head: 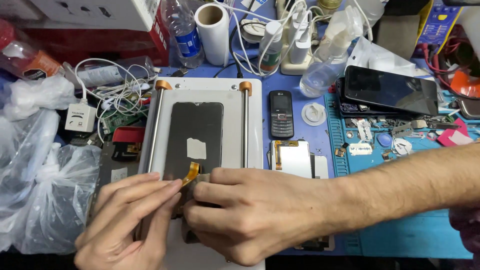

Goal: Cleaning a smartphone screen using a rag and liquid solution on a heating separator machine.

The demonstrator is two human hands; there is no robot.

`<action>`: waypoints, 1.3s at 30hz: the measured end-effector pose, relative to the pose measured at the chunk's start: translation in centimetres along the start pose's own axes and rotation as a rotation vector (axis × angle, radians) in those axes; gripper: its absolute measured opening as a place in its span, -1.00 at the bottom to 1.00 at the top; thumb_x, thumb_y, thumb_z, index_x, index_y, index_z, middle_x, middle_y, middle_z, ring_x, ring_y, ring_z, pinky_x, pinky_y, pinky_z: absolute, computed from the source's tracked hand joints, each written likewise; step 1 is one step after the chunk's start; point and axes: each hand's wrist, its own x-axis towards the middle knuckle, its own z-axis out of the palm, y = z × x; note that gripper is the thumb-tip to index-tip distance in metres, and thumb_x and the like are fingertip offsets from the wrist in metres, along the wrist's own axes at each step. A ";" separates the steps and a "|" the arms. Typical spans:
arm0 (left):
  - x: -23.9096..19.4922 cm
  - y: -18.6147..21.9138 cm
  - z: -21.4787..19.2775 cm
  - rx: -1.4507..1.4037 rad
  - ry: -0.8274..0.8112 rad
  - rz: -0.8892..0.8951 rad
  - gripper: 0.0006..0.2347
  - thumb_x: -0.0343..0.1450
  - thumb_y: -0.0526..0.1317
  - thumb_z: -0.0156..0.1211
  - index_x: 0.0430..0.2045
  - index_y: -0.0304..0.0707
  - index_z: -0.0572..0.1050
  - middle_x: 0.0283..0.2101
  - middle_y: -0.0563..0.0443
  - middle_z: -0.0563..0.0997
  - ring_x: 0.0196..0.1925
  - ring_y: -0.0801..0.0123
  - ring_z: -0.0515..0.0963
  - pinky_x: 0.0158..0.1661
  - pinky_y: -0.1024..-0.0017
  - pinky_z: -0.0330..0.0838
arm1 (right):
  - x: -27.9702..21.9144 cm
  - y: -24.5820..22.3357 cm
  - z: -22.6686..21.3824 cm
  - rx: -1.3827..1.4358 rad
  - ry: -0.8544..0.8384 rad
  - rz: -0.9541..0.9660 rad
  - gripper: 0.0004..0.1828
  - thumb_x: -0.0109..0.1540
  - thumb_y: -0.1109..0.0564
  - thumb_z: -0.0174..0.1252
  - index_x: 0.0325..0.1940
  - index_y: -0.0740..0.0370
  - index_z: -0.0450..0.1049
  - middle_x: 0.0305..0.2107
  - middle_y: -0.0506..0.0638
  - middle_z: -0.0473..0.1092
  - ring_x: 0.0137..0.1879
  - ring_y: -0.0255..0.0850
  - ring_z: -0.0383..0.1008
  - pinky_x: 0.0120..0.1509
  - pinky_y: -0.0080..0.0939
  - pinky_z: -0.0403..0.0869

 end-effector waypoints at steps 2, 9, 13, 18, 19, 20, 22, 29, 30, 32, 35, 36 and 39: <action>0.2 0.1 0.0 -0.019 0.002 0.026 -0.79 0.27 -0.50 0.39 -0.28 -0.28 0.68 -0.28 0.01 0.69 -0.07 0.27 0.69 -0.01 0.41 0.57 | -0.2 0.0 0.7 -0.034 -0.003 -0.013 -0.81 0.14 0.13 0.29 -0.30 0.33 0.56 -0.24 0.01 0.32 -0.06 -0.11 0.37 -0.04 -0.17 0.42; 0.4 0.6 0.1 -0.043 0.035 0.068 -0.78 0.24 -0.52 0.40 -0.29 -0.32 0.66 -0.29 -0.03 0.68 -0.09 0.23 0.68 -0.01 0.37 0.55 | -0.1 0.4 -0.2 -0.005 -0.009 -0.051 -0.83 0.15 0.12 0.27 -0.28 0.28 0.56 -0.20 0.02 0.36 -0.04 -0.12 0.39 -0.06 -0.19 0.40; 0.6 1.0 0.4 -0.072 0.061 0.065 -0.78 0.24 -0.53 0.39 -0.30 -0.32 0.66 -0.28 -0.04 0.68 -0.09 0.24 0.68 -0.02 0.38 0.55 | -0.4 0.4 0.1 -0.069 -0.032 -0.064 -0.80 0.18 0.11 0.25 -0.21 0.28 0.58 -0.15 0.03 0.36 0.00 -0.11 0.39 -0.03 -0.18 0.42; 0.3 1.1 0.8 -0.052 0.090 0.040 -0.76 0.25 -0.51 0.40 -0.26 -0.26 0.68 -0.25 0.02 0.69 -0.06 0.25 0.68 -0.02 0.41 0.55 | 0.2 0.6 -0.7 -0.039 -0.052 -0.088 -0.70 0.11 0.10 0.23 -0.14 0.29 0.61 -0.13 0.06 0.40 0.01 -0.07 0.43 -0.04 -0.16 0.45; 0.3 1.2 0.9 -0.070 0.097 0.053 -0.76 0.27 -0.50 0.39 -0.24 -0.24 0.68 -0.23 0.04 0.69 -0.05 0.26 0.67 -0.02 0.40 0.55 | -0.1 0.7 -0.4 -0.047 -0.073 -0.093 -0.65 0.08 0.09 0.25 -0.11 0.31 0.61 -0.11 0.08 0.41 0.02 -0.05 0.45 -0.04 -0.13 0.46; 0.2 1.2 0.9 -0.086 0.103 0.066 -0.76 0.29 -0.50 0.39 -0.22 -0.23 0.68 -0.22 0.05 0.69 -0.05 0.26 0.66 -0.03 0.40 0.55 | -0.2 0.8 0.0 -0.056 -0.094 -0.098 -0.60 0.05 0.08 0.26 -0.08 0.33 0.61 -0.09 0.11 0.43 0.02 -0.02 0.46 -0.04 -0.10 0.48; 0.0 1.1 0.6 -0.077 0.111 0.073 -0.77 0.33 -0.48 0.39 -0.19 -0.21 0.68 -0.20 0.08 0.68 -0.03 0.27 0.64 -0.01 0.39 0.55 | -0.4 0.8 -0.2 -0.004 -0.108 -0.115 -0.51 0.00 0.01 0.25 -0.08 0.34 0.60 -0.05 0.16 0.44 0.05 0.01 0.47 -0.04 -0.07 0.48; -0.8 0.0 1.8 -0.172 0.153 0.110 -0.79 0.41 -0.40 0.41 -0.10 -0.15 0.66 -0.16 0.14 0.66 -0.05 0.36 0.59 0.00 0.45 0.54 | -2.3 1.2 -0.1 -0.101 -0.250 -0.020 -0.56 0.03 0.14 0.25 0.00 0.21 0.60 0.03 0.08 0.48 0.12 0.03 0.49 0.00 0.02 0.45; -0.9 -0.2 2.1 -0.161 0.173 0.097 -0.79 0.41 -0.40 0.41 -0.10 -0.15 0.66 -0.16 0.14 0.66 -0.05 0.36 0.59 0.00 0.45 0.54 | -1.9 1.3 -0.5 -0.093 -0.254 -0.044 -0.56 0.03 0.14 0.25 0.00 0.21 0.60 0.03 0.08 0.48 0.12 0.03 0.49 0.00 0.02 0.45; -1.1 -0.8 2.9 -0.204 0.164 0.100 -0.80 0.42 -0.38 0.42 -0.12 -0.11 0.66 -0.16 0.16 0.67 -0.05 0.38 0.59 -0.01 0.48 0.56 | -1.5 1.1 -1.2 -0.128 -0.266 -0.039 -0.53 -0.01 0.16 0.23 0.00 0.22 0.60 0.06 0.08 0.49 0.10 0.00 0.50 -0.01 -0.03 0.44; -1.0 -1.1 3.3 -0.248 0.130 0.098 -0.83 0.42 -0.33 0.42 -0.15 -0.09 0.66 -0.17 0.17 0.67 -0.03 0.39 0.59 -0.07 0.52 0.56 | -1.6 1.3 -1.8 -0.154 -0.394 0.018 -0.44 -0.10 0.09 0.21 -0.01 0.22 0.62 0.05 0.07 0.49 0.11 -0.03 0.52 -0.02 -0.04 0.43; -1.0 -0.9 3.0 -0.253 0.132 0.097 -0.83 0.42 -0.33 0.42 -0.15 -0.09 0.66 -0.17 0.17 0.67 -0.03 0.39 0.59 -0.07 0.52 0.56 | -1.2 1.2 -1.6 -0.154 -0.399 0.019 -0.44 -0.10 0.09 0.21 -0.01 0.22 0.62 0.05 0.07 0.49 0.11 -0.03 0.52 -0.02 -0.04 0.43; -0.8 -0.6 2.4 -0.224 0.168 0.113 -0.84 0.44 -0.34 0.41 -0.13 -0.09 0.67 -0.20 0.18 0.68 -0.04 0.40 0.60 0.00 0.49 0.55 | -0.3 1.1 -1.2 -0.186 -0.301 -0.072 -0.48 -0.08 0.17 0.23 -0.03 0.33 0.60 0.07 0.16 0.51 0.06 0.01 0.53 -0.03 -0.05 0.44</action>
